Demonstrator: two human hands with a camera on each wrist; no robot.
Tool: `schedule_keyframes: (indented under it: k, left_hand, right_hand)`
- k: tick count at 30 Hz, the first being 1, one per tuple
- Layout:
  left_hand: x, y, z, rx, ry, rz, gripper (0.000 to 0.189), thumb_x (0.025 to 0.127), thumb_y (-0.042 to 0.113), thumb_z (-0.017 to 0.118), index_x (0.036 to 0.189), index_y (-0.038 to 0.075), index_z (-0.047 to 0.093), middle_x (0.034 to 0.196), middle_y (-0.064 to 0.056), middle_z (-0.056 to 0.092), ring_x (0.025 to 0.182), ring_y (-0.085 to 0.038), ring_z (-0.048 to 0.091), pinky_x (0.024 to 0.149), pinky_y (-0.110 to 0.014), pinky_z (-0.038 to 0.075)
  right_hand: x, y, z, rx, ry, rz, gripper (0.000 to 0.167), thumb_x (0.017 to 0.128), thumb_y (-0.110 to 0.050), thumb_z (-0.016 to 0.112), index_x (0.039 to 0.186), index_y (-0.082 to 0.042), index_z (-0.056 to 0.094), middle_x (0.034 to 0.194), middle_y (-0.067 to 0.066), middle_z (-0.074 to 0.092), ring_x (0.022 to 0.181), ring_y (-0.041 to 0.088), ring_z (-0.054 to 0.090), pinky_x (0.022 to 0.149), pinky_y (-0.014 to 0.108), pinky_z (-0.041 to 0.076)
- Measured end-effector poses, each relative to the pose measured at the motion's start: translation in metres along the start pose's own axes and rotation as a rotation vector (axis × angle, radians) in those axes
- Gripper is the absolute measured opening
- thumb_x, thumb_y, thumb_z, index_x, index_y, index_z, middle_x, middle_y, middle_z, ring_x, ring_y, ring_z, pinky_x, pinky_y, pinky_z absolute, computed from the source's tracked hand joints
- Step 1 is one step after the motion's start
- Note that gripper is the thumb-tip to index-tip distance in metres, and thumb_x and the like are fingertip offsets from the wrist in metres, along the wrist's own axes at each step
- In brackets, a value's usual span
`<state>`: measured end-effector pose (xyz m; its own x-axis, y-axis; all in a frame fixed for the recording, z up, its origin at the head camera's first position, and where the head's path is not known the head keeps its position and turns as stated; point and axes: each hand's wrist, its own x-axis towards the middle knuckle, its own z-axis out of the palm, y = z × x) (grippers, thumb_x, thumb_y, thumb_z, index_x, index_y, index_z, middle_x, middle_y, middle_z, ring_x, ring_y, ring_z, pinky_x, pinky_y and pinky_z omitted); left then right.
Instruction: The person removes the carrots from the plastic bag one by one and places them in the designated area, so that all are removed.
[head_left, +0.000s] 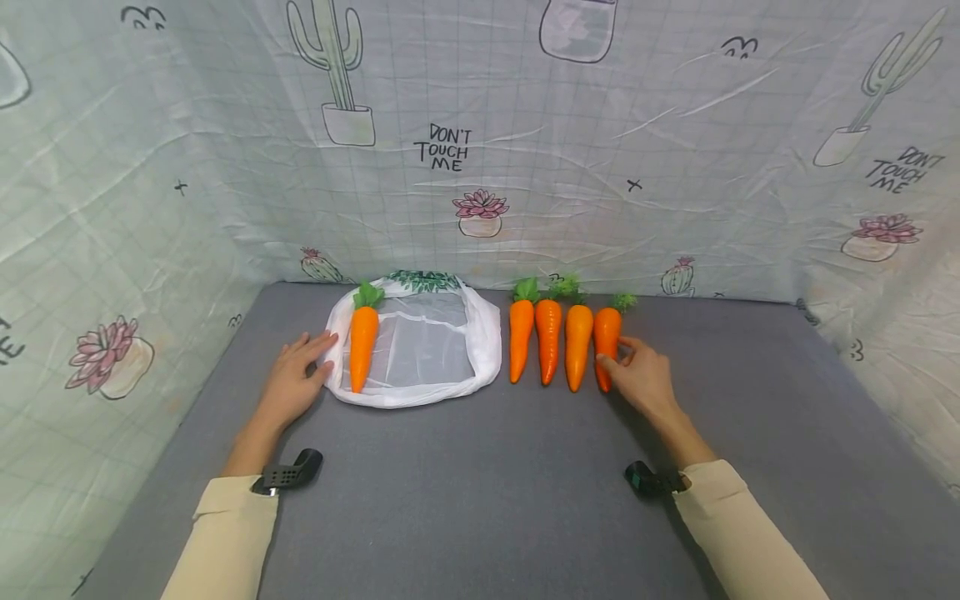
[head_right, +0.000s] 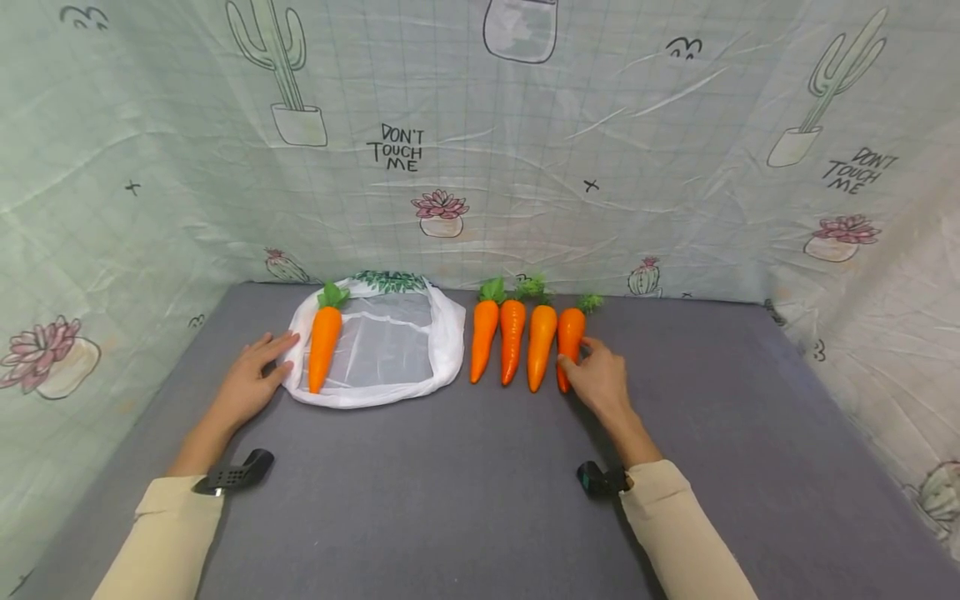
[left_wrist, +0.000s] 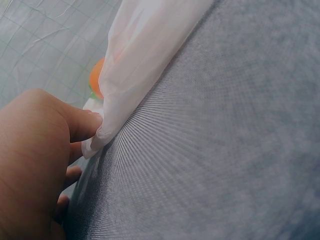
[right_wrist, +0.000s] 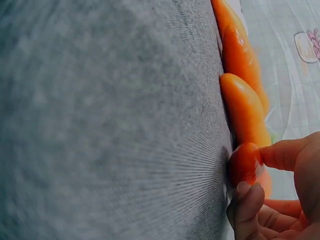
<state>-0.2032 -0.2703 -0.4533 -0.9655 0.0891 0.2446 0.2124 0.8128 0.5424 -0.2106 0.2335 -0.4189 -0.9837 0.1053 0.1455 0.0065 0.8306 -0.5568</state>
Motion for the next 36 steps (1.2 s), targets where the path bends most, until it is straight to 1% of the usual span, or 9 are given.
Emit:
schedule_keyframes:
  k: [5,11,17,20,23,25,26,31,36]
  left_hand:
    - [0.000,0.000,0.000,0.008,0.000,0.000,0.048,0.095,0.009,0.054,0.141,0.003,0.045,0.145,-0.022,0.039,0.137,-0.048,0.021,0.112,-0.059,0.006]
    - [0.000,0.001,-0.001,0.006,-0.004,-0.004,0.048,0.095,0.009,0.054,0.142,0.004,0.044,0.146,-0.021,0.039,0.137,-0.048,0.021,0.112,-0.059,0.005]
    - [0.001,0.000,-0.001,0.006,-0.002,-0.006,0.048,0.095,0.010,0.054,0.142,0.004,0.044,0.146,-0.021,0.038,0.137,-0.047,0.020,0.112,-0.058,0.004]
    - [0.002,0.000,0.000,0.009,-0.002,-0.004,0.048,0.095,0.010,0.054,0.142,0.004,0.044,0.146,-0.021,0.039,0.137,-0.047,0.020,0.113,-0.058,0.004]
    - [0.002,0.000,0.001,0.008,-0.001,-0.001,0.048,0.095,0.010,0.054,0.142,0.004,0.045,0.146,-0.021,0.039,0.137,-0.048,0.021,0.113,-0.058,0.004]
    - [0.002,0.000,0.001,0.005,0.000,0.002,0.048,0.095,0.010,0.054,0.141,0.004,0.045,0.145,-0.021,0.039,0.137,-0.048,0.021,0.112,-0.058,0.004]
    - [0.002,-0.001,0.001,0.004,0.003,0.004,0.048,0.095,0.010,0.054,0.141,0.003,0.045,0.145,-0.022,0.039,0.137,-0.048,0.021,0.112,-0.059,0.005]
    - [0.002,0.000,-0.001,0.010,0.005,0.008,0.047,0.095,0.010,0.054,0.141,0.004,0.045,0.145,-0.022,0.040,0.137,-0.048,0.021,0.112,-0.059,0.005]
    - [0.001,0.001,0.000,0.013,0.003,0.009,0.047,0.095,0.010,0.054,0.141,0.003,0.045,0.145,-0.022,0.040,0.136,-0.049,0.021,0.112,-0.060,0.006]
  right_hand:
    - [0.000,-0.001,0.000,-0.006,-0.001,-0.008,0.061,0.090,-0.035,0.061,0.131,0.009,0.050,0.058,0.004,0.054,0.047,0.018,0.049,0.044,0.030,0.040]
    - [0.002,-0.001,-0.001,-0.014,0.024,0.009,0.060,0.092,-0.038,0.058,0.129,0.008,0.052,0.064,0.006,0.059,0.052,0.018,0.054,0.050,0.031,0.044]
    - [0.004,-0.008,-0.003,0.009,0.101,-0.008,0.056,0.092,-0.037,0.058,0.126,0.007,0.054,0.062,0.006,0.058,0.049,0.019,0.052,0.051,0.032,0.043]
    - [0.005,-0.020,-0.005,0.007,0.125,-0.011,0.058,0.092,-0.039,0.058,0.127,0.006,0.054,0.066,0.008,0.059,0.053,0.021,0.053,0.053,0.035,0.045]
    - [0.005,-0.035,-0.005,0.020,0.120,-0.017,0.057,0.092,-0.040,0.059,0.127,0.004,0.055,0.069,0.010,0.061,0.056,0.023,0.055,0.055,0.037,0.047]
    - [0.006,-0.046,-0.003,0.037,0.112,-0.037,0.055,0.091,-0.039,0.060,0.127,0.003,0.055,0.069,0.010,0.061,0.055,0.022,0.054,0.052,0.035,0.047]
    - [0.006,-0.052,-0.001,0.053,0.106,-0.049,0.055,0.091,-0.039,0.060,0.127,0.003,0.055,0.066,0.009,0.060,0.051,0.021,0.053,0.048,0.033,0.045]
    - [0.005,-0.086,0.015,0.135,0.077,-0.096,0.056,0.091,-0.039,0.061,0.128,0.002,0.054,0.061,0.008,0.057,0.042,0.018,0.045,0.039,0.029,0.038]
    - [0.003,-0.124,0.037,0.174,0.060,-0.149,0.055,0.089,-0.039,0.062,0.126,0.001,0.056,0.058,0.004,0.056,0.040,0.016,0.044,0.039,0.028,0.038]
